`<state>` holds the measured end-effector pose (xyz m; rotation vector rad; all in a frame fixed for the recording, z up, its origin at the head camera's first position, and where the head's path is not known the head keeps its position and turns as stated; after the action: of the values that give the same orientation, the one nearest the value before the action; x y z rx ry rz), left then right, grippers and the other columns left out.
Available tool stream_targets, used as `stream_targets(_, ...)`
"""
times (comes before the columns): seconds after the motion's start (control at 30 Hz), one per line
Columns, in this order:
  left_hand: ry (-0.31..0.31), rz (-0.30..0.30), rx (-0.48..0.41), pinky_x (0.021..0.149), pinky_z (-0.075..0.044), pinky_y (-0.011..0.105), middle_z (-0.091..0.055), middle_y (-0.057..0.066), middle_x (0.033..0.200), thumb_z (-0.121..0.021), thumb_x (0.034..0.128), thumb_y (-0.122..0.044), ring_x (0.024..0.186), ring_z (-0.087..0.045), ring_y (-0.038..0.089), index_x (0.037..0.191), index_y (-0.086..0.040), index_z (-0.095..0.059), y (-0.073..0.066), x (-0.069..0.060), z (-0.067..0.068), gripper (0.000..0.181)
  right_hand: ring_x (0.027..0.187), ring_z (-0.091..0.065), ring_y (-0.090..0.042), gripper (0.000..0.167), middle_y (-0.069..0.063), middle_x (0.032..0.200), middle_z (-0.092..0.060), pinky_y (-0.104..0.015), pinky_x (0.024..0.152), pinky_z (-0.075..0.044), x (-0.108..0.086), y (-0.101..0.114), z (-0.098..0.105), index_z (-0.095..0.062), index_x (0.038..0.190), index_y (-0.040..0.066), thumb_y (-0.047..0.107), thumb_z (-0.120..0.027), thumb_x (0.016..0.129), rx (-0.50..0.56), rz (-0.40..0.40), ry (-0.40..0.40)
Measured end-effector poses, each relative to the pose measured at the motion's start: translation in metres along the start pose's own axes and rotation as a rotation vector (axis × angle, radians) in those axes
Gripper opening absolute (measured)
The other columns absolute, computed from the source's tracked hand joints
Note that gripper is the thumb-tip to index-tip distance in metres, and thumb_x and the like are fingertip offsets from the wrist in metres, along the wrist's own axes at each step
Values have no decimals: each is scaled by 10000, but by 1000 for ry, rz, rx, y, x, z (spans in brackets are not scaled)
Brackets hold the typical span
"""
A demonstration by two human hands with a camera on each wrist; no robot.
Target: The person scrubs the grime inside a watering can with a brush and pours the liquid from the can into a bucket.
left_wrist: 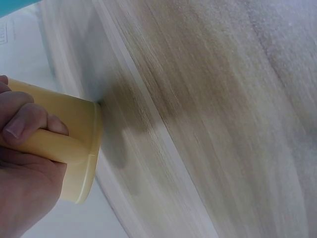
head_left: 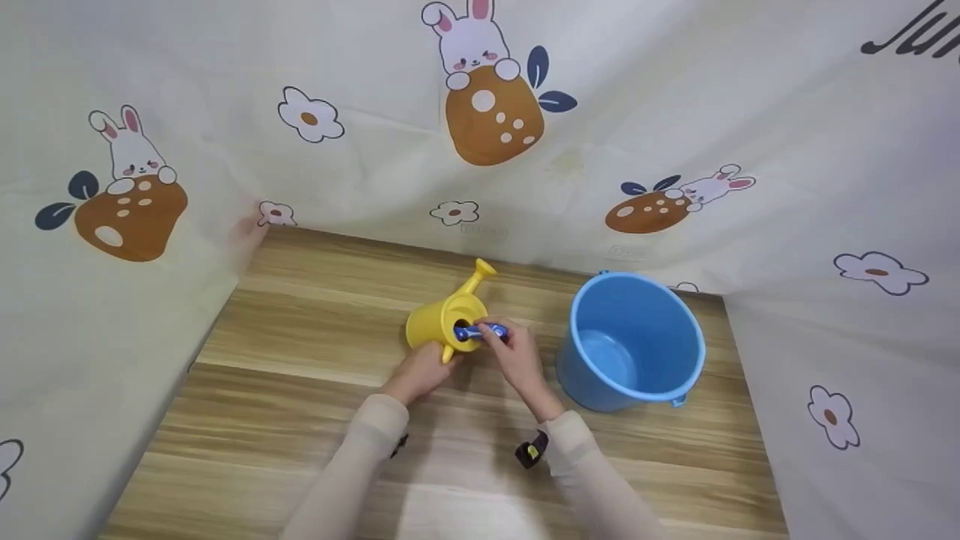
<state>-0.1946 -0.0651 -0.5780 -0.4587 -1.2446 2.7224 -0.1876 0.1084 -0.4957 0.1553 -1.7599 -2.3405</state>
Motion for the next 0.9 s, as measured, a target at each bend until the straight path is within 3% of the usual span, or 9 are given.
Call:
stream_targets(0.1,4,4,3,557,-384,274,-448,-32,643,-583,991,-266,560,-450,132,841,-98,-617,1,1,0,227,1018,-662,-315,272,-255,1181,-679,-245,817,-561,0,-3,0,-666,1177,-71,118,-570,1008,1,-4,-2)
stream_targets(0.2,8,6,-2,566,-394,282,-457,-28,649,-578,995,-275,570,-460,137,862,-93,-629,0,0,0,231,993,-638,-261,255,-243,1183,-682,-263,809,-557,0,-2,2,-680,1166,-60,106,-577,1002,-1,3,-10)
stream_targets(0.43,-2,-1,5,596,-407,291,-464,-31,657,-582,993,-278,589,-466,135,824,-113,-608,-1,0,0,238,1017,-681,-383,232,-304,1107,-689,-194,784,-560,-2,6,12,-677,1108,-123,50,-587,983,51,14,-42)
stream_targets(0.6,-3,11,21,555,-394,279,-452,-33,630,-582,990,-292,553,-449,129,741,-137,-551,-1,1,1,294,971,-694,-357,225,-302,1081,-696,-177,758,-557,-4,10,19,-680,1092,-130,41,-599,971,47,-5,-66)
stream_targets(0.7,0,13,28,532,-376,270,-439,-37,619,-583,989,-291,541,-437,126,712,-153,-518,-2,0,0,317,953,-699,-300,215,-298,1088,-695,-191,765,-564,-4,7,22,-684,1088,-124,34,-606,965,55,-20,-71)
stream_targets(0.9,-30,-47,60,565,-385,296,-427,-41,640,-597,971,-252,582,-437,138,704,-161,-496,-3,-1,0,299,928,-709,-216,239,-306,1097,-688,-207,766,-572,4,-19,18,-664,1105,-147,41,-593,975,99,-22,-83)
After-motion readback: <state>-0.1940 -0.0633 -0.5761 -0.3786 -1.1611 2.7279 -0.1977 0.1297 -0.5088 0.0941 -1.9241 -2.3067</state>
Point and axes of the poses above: each hand's wrist, its own x-axis towards the middle knuckle, its own z-axis out of the back of the hand, y = z × x, the point moved 1 cm from there along x, towards the middle knuckle
